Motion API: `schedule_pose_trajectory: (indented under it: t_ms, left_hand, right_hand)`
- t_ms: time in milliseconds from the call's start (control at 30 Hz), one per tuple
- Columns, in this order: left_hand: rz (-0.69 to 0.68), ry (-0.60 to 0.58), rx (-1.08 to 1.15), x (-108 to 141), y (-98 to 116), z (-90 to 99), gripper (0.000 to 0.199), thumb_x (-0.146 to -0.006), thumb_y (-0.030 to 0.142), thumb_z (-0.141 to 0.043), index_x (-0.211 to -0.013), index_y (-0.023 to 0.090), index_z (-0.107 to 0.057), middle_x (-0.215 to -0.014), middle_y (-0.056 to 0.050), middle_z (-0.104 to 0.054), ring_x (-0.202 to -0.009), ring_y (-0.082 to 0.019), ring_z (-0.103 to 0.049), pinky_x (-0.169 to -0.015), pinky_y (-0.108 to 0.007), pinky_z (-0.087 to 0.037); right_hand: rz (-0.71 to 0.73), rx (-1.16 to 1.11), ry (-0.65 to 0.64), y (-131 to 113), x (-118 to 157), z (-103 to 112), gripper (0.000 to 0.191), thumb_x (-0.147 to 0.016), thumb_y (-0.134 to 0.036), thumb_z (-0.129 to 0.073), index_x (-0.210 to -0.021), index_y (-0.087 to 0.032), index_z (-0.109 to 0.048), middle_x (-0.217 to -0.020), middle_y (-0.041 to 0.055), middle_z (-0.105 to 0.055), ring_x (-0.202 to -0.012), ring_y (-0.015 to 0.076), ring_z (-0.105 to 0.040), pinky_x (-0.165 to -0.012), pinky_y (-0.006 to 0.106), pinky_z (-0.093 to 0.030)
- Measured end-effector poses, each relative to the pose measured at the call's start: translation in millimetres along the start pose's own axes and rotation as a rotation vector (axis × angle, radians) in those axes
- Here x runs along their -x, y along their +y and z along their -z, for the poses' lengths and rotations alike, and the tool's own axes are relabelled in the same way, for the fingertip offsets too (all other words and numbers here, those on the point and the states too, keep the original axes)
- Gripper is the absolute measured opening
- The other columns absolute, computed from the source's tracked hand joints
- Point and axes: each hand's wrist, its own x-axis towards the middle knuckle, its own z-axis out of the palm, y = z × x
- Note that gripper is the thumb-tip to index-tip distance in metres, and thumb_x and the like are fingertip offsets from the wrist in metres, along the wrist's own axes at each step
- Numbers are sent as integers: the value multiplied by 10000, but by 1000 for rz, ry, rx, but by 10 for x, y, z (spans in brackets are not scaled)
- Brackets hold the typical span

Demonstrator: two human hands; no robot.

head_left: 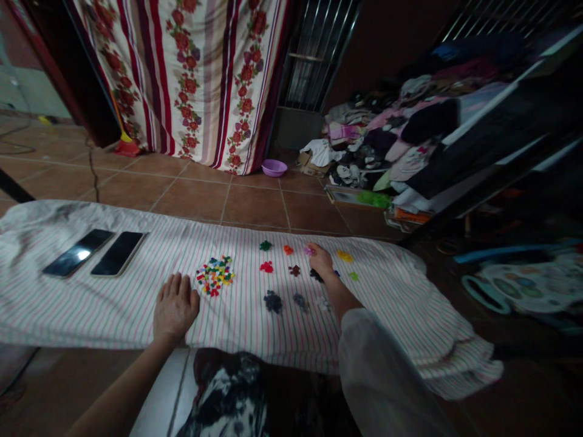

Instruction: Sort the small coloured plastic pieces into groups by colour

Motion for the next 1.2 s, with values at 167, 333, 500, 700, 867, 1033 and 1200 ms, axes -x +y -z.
schedule_pose_trajectory:
  t_ms: [167, 333, 500, 700, 867, 1033, 1200]
  left_hand:
    - [9, -16, 44, -2, 5, 2, 494, -921, 329, -369, -1258, 46, -593, -1336, -250, -585, -1343, -354, -473, -1103, -512, -379]
    - [19, -21, 43, 3, -1, -19, 502, -917, 331, -371, -1265, 43, -589, -1344, -241, -583, -1350, -345, -473, -1124, -496, -366]
    - [20, -5, 40, 7, -3, -24, 485, -916, 332, -370, -1260, 68, -588, -1342, -227, -590, -1351, -335, -478, -1120, -494, -372]
    - [32, -10, 75, 2, 1, -22, 481, -904, 337, -378, -1253, 83, -590, -1338, -223, -591, -1354, -337, -469, -1124, -503, -362]
    - [42, -24, 107, -1, 2, -2, 492, -900, 339, -391, -1273, 84, -585, -1365, -225, -575, -1367, -344, -450, -1126, -518, -353]
    - [64, -60, 120, -12, 19, 38, 506, -904, 338, -385, -1273, 60, -590, -1382, -237, -562, -1371, -348, -443, -1134, -517, -344]
    - [74, -65, 99, -23, 38, 59, 509, -912, 329, -379, -1281, 45, -584, -1391, -238, -553, -1371, -344, -450, -1140, -495, -339]
  right_hand:
    - [-18, -45, -19, 22, -30, -8, 533, -684, -18, -483, -1111, -199, -744, -1100, 76, -758, -1072, 209, -696, -982, 297, -509]
    - [-43, -114, -37, 87, -75, -35, 517, -667, -29, -513, -1097, -205, -740, -1099, 68, -759, -1066, 191, -700, -984, 278, -503]
    - [-45, -171, -19, 116, -91, -60, 491, -664, -44, -518, -1078, -199, -732, -1052, 65, -767, -1022, 176, -706, -957, 284, -517]
    - [-21, -197, 5, 69, -49, -16, 442, -689, -87, -540, -1073, -203, -726, -981, 62, -771, -927, 176, -716, -871, 283, -545]
    - [-17, -78, 53, 5, 2, 78, 410, -745, -87, -494, -1058, -204, -733, -982, 63, -767, -976, 198, -706, -922, 307, -528]
    - [48, -7, 75, -203, 101, 120, 372, -815, -124, -482, -1098, -159, -721, -1098, 112, -738, -1033, 216, -676, -966, 318, -502]
    - [198, -149, 34, -648, 386, 19, 306, -844, -174, -495, -1053, -159, -718, -1035, 105, -727, -932, 201, -671, -891, 310, -519]
